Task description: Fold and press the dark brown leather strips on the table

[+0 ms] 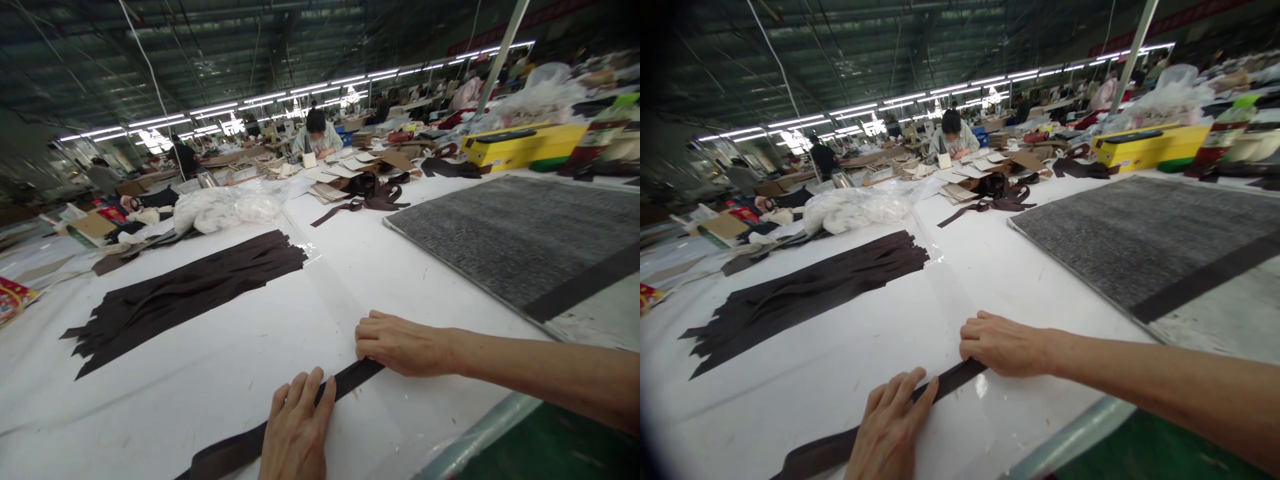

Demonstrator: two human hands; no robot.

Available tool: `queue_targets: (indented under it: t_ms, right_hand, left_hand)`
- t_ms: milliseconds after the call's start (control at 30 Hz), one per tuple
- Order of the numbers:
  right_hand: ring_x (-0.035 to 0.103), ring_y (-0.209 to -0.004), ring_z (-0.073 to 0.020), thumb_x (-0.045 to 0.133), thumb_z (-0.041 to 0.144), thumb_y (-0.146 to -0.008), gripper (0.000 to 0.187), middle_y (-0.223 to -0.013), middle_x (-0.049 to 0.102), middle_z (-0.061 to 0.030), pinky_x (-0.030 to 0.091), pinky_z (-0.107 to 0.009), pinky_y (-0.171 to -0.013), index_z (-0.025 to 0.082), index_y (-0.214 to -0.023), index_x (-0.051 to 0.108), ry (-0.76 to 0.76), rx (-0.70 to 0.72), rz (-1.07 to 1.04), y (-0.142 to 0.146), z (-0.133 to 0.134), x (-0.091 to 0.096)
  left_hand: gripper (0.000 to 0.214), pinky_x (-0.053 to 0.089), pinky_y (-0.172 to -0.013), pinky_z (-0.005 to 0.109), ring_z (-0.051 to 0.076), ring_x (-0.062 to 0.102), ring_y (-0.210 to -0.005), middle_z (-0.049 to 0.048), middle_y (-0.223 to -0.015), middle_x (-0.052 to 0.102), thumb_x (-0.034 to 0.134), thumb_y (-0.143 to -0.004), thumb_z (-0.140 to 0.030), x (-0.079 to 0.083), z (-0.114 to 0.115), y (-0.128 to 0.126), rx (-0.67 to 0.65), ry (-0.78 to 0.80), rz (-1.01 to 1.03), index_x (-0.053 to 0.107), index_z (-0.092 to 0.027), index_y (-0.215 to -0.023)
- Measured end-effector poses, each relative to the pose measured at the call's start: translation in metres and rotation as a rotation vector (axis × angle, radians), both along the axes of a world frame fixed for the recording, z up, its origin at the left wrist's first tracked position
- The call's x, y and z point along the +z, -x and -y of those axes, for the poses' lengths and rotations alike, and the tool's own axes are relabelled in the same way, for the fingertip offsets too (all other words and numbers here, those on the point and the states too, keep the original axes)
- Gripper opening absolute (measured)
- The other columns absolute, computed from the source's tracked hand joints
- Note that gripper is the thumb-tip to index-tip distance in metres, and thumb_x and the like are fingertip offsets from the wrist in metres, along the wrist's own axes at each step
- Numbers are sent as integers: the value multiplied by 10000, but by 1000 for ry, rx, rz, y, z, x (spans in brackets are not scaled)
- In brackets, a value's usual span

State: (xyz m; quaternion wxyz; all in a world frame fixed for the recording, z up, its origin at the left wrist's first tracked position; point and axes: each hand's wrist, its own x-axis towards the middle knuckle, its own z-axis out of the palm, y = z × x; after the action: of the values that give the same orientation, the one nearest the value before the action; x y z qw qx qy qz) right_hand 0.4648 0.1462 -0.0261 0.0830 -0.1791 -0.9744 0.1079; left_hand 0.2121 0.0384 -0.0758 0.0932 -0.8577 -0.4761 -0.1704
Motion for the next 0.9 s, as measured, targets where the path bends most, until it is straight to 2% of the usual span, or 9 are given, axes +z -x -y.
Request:
queue_targets:
  t_ms: [167,367,600,733,833,900]
  right_hand:
    - [478,-776,-161,486,46,-894,149,-825,572,-19,289,-288,-718,178,-862,547,-52,15,28,-6,0,2]
    - [477,-762,-166,503,79,-916,116,-817,575,-21,277,-295,-699,173,-888,564,-93,26,92,-10,-2,12]
    - [526,-791,-163,567,68,-863,130,-794,621,-5,274,-301,-721,193,-878,600,48,3,147,-15,-11,26]
    - [542,-831,-178,536,56,-844,187,-808,637,-7,299,-310,-752,207,-915,621,170,-56,156,-20,-18,29]
    - [556,-845,-177,457,170,-943,185,-869,645,-18,337,-313,-775,215,-962,635,319,-140,120,-22,-20,32]
    - [561,-857,-185,526,291,-931,155,-926,639,-29,363,-312,-775,212,-1013,631,382,-192,97,-21,-16,33]
  left_hand:
    - [602,467,-750,325,210,544,-890,92,-1033,621,426,-719,48,4,-8,4,-205,118,-113,445,-89,-1305]
    - [584,489,-725,340,219,534,-830,84,-944,600,421,-720,44,4,-10,3,-210,119,-138,422,-64,-1294]
    - [713,495,-756,351,213,528,-844,73,-989,593,378,-713,73,6,-12,-2,-161,152,-150,295,-99,-1399]
    - [736,493,-782,370,227,530,-905,73,-1048,586,373,-711,67,6,-11,-4,-121,178,-175,306,-157,-1409]
    - [728,489,-805,365,224,528,-924,70,-1053,587,373,-722,70,6,-11,-5,-92,190,-174,323,-168,-1408]
    - [718,492,-803,353,217,528,-915,65,-1043,591,366,-729,78,5,-12,-5,-84,194,-169,331,-159,-1406]
